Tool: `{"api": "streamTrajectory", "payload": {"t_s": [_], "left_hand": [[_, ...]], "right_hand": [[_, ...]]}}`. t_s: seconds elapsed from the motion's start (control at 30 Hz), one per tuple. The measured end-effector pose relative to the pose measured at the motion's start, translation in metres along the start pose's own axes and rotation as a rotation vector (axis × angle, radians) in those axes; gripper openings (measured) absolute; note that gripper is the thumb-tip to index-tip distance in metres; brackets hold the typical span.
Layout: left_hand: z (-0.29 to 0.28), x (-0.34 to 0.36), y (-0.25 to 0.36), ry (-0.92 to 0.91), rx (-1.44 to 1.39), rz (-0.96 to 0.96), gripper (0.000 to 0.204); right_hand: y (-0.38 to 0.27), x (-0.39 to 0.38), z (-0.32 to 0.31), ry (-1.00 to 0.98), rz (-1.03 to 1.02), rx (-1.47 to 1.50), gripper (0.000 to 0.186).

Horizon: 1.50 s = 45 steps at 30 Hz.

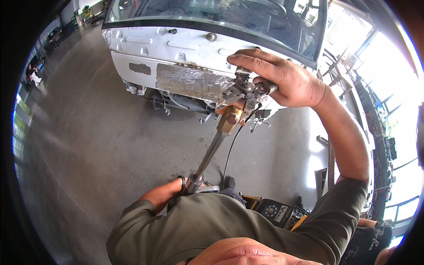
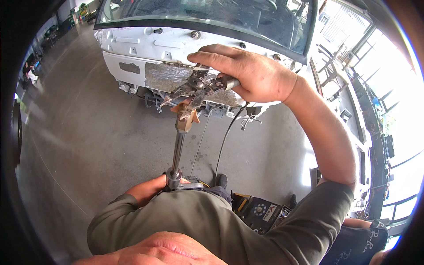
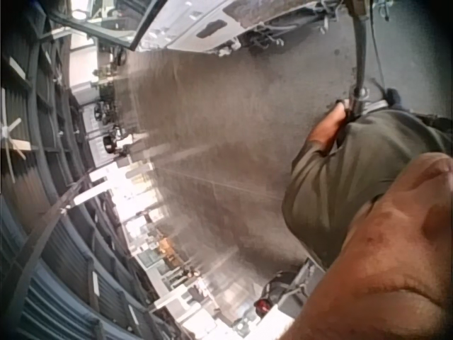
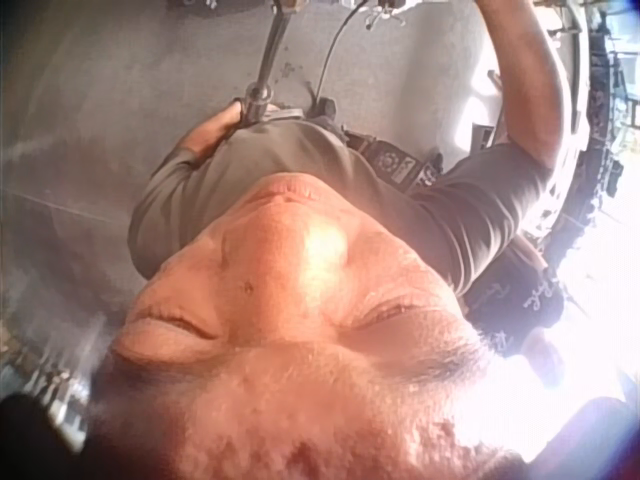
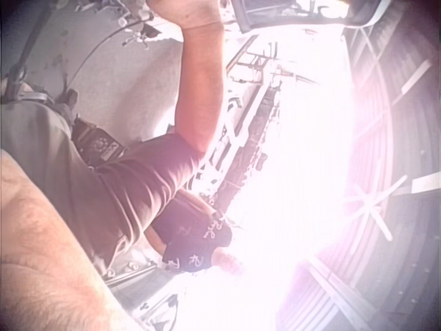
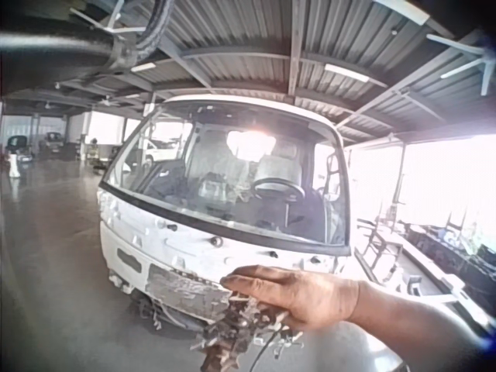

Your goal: The person uses pliers to adjust a metal panel on a vehicle and then pulls the metal into shape using a slide hammer spot welder.

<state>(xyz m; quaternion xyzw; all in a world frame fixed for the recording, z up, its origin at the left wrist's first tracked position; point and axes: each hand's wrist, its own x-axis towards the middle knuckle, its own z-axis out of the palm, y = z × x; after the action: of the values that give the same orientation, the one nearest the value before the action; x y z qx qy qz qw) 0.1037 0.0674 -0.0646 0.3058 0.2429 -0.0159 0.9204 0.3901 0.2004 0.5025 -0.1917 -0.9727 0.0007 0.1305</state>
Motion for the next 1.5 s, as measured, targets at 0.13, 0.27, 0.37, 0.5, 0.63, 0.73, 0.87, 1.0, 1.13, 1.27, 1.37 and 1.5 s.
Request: {"api": "streamTrajectory", "payload": {"t_s": [0.13, 0.27, 0.37, 0.5, 0.63, 0.73, 0.87, 1.0, 1.13, 1.27, 1.37, 1.5], "left_hand": [[-0.004, 0.001, -0.001, -0.012, -0.015, -0.01, 0.044], [-0.005, 0.002, -0.003, -0.026, -0.038, -0.019, 0.046], [-0.007, 0.004, -0.004, -0.035, -0.045, -0.03, 0.047], [-0.009, 0.006, -0.005, -0.048, -0.06, -0.042, 0.048], [-0.013, 0.01, -0.008, -0.063, -0.086, -0.057, 0.049], [-0.016, 0.013, -0.012, -0.082, -0.108, -0.066, 0.05], [-0.026, 0.023, -0.016, -0.161, -0.176, -0.122, 0.052], [-0.065, 0.046, -0.059, -0.138, -0.117, -0.073, 0.048], [-0.053, 0.033, -0.035, -0.045, -0.023, -0.074, 0.037], [-0.017, 0.009, -0.013, -0.01, -0.06, -0.074, 0.034], [-0.019, 0.004, -0.018, 0.005, -0.013, -0.045, 0.03], [-0.031, 0.003, -0.026, 0.025, 0.045, -0.009, 0.024]], "right_hand": [[0.001, -0.001, 0.003, 0.056, -0.049, -0.061, 0.094], [-0.001, 0.001, 0.003, 0.044, -0.026, -0.018, 0.093], [-0.001, 0.002, 0.004, 0.033, -0.012, -0.012, 0.092], [0.0, 0.001, 0.003, 0.023, -0.011, -0.002, 0.092], [-0.001, 0.003, 0.002, 0.018, -0.033, -0.011, 0.085], [-0.002, 0.006, -0.001, -0.056, -0.009, 0.079, 0.061], [-0.007, 0.011, -0.006, -0.088, -0.044, 0.016, 0.073], [-0.013, 0.013, -0.009, 0.006, -0.086, -0.103, 0.088], [-0.015, 0.001, -0.005, 0.074, 0.021, -0.231, 0.089], [-0.029, 0.0, -0.007, 0.18, 0.068, -0.379, 0.087], [-0.037, -0.004, -0.008, 0.261, 0.049, -0.429, 0.084], [-0.042, -0.011, -0.005, 0.314, 0.091, -0.469, 0.081]]}}
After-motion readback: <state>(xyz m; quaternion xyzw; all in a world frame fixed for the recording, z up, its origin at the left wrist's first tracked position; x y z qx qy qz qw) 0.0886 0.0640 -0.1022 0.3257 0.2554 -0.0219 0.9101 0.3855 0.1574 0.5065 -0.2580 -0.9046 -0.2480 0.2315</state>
